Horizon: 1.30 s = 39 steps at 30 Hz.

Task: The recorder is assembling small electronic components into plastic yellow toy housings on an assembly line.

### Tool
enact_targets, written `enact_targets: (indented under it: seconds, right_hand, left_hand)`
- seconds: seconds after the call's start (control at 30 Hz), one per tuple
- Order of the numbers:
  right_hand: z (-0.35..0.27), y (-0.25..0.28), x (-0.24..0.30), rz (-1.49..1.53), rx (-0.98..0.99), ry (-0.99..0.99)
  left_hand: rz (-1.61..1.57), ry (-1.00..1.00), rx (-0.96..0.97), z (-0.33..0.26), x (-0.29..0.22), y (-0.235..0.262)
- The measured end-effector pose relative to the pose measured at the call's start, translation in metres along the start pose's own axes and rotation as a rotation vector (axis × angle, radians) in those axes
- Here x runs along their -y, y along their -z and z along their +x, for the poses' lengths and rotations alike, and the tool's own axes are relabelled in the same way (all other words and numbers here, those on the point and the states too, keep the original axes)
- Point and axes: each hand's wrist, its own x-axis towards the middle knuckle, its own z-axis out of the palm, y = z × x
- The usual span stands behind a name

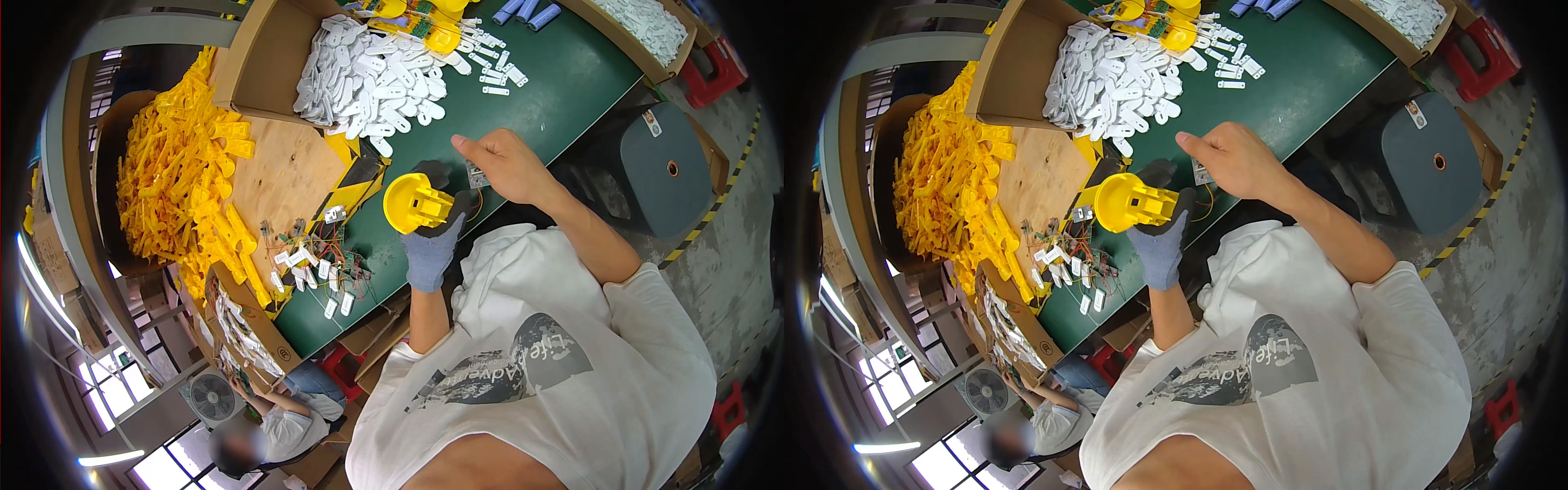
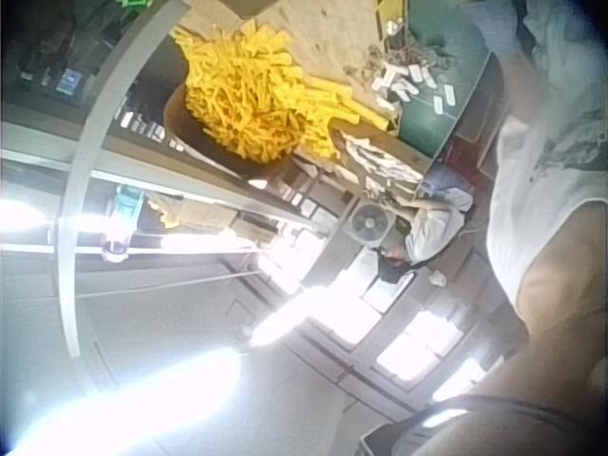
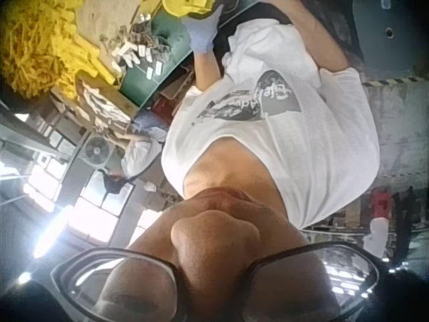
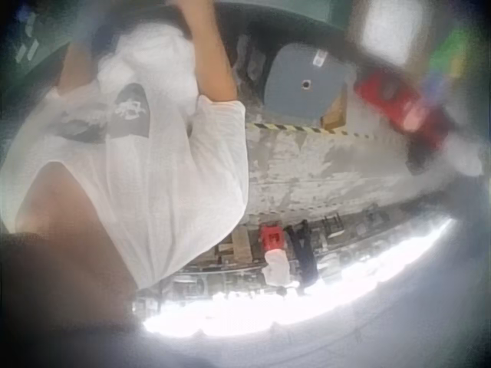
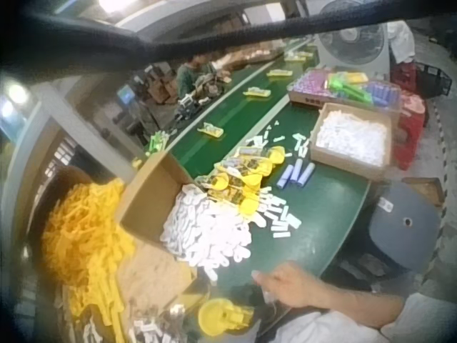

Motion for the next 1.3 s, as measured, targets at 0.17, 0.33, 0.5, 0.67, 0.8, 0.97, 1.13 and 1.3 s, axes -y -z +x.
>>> enact_targets:
  seconds: [0.17, 0.33, 0.5, 0.67, 0.8, 0.97, 1.13, 1.3]
  right_hand:
    - [0.000, -0.003, 0.005, -0.066, 0.018, -0.003]
    - [0.000, 0.000, 0.012, -0.226, 0.017, 0.006]
    - [0.001, 0.006, 0.014, -0.264, 0.094, -0.060]
    - [0.004, 0.011, -0.002, 0.339, 0.269, 0.085]
    - [-0.006, 0.007, 0.004, 0.371, 0.373, 0.134]
    - [-0.012, 0.005, 0.013, 0.296, 0.319, 0.207]
    - [-0.015, 0.009, 0.015, 0.160, 0.232, 0.336]
    - [-0.017, 0.018, 0.018, 0.002, 0.140, 0.427]
  left_hand:
    - [0.058, 0.058, 0.118, -0.005, 0.025, 0.006]
    - [0.020, 0.031, 0.086, 0.002, 0.024, 0.000]
    - [-0.225, 0.070, 0.036, 0.005, 0.019, -0.002]
    - [-0.561, -0.001, 0.180, 0.020, 0.015, -0.005]
    - [-0.950, 0.210, 0.159, 0.019, 0.015, -0.003]
    - [-1.025, 0.309, 0.171, 0.016, 0.038, 0.001]
    - [-0.964, 0.236, 0.166, 0.016, 0.031, -0.001]
    - [-0.649, 0.051, 0.040, 0.013, 0.002, -0.002]
